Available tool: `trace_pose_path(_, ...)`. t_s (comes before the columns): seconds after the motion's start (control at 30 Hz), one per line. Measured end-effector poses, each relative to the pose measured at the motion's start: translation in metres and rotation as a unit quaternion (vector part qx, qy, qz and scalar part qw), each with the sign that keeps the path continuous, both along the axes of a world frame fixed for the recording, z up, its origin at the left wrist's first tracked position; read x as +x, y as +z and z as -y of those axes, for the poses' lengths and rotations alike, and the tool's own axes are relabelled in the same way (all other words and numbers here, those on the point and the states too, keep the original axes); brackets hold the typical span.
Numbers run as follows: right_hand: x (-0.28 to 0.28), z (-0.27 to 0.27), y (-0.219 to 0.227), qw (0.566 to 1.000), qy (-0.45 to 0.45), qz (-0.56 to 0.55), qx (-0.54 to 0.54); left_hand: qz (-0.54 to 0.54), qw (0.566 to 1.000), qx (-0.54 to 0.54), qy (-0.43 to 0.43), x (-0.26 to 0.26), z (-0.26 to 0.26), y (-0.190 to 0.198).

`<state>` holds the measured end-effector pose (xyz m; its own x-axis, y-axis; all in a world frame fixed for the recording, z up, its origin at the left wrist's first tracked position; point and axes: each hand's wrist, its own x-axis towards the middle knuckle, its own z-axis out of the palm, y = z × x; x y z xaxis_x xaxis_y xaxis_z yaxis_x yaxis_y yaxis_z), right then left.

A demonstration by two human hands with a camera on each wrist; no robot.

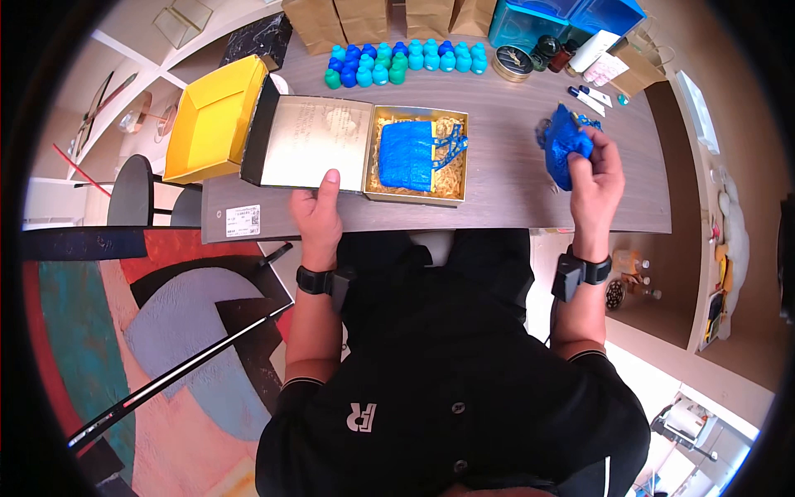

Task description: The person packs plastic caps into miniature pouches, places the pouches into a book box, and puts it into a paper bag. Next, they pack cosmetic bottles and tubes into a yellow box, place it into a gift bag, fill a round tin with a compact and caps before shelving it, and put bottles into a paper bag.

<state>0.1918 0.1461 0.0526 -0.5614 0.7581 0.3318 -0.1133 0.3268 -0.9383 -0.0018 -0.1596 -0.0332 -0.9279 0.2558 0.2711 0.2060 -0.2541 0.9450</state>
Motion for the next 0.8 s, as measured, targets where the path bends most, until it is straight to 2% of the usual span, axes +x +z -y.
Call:
trace_pose_path(0.07,-0.001,0.008,0.011,0.991,0.076,-0.057,-0.094,0.011,1.0,0.021,0.0,0.0,-0.002,0.0)
trace_pose_path(0.13,-0.014,0.014,0.01,0.979,0.134,-0.079,-0.136,0.011,1.0,0.027,-0.001,0.002,-0.004,0.003)
trace_pose_path(0.37,-0.068,0.064,0.017,0.928,0.3,-0.039,-0.22,-0.005,1.0,0.005,-0.006,0.0,0.0,0.001)
trace_pose_path(0.53,-0.088,0.083,0.014,0.937,0.29,-0.022,-0.195,0.0,1.0,0.02,-0.018,0.003,-0.002,0.009)
trace_pose_path(0.6,-0.09,0.081,0.007,0.967,0.247,0.058,-0.014,0.002,1.0,0.018,-0.024,0.003,-0.003,0.01)
trace_pose_path(0.63,-0.084,0.083,0.016,0.966,0.202,0.143,0.07,0.001,0.999,0.022,-0.023,0.003,-0.003,0.009)
trace_pose_path(0.67,-0.085,0.082,0.014,0.966,0.202,0.144,0.071,0.0,0.999,0.025,-0.022,0.004,-0.003,0.009)
trace_pose_path(0.7,-0.086,0.081,0.011,0.946,0.138,0.171,0.236,0.001,0.999,0.026,-0.021,0.004,-0.003,0.009)
trace_pose_path(0.73,-0.086,0.079,0.009,0.896,0.07,0.192,0.394,-0.004,1.0,0.024,-0.017,0.003,-0.004,0.009)
trace_pose_path(0.8,-0.086,0.076,0.009,0.897,0.046,0.165,0.408,-0.009,1.0,0.023,-0.012,0.002,-0.003,0.008)
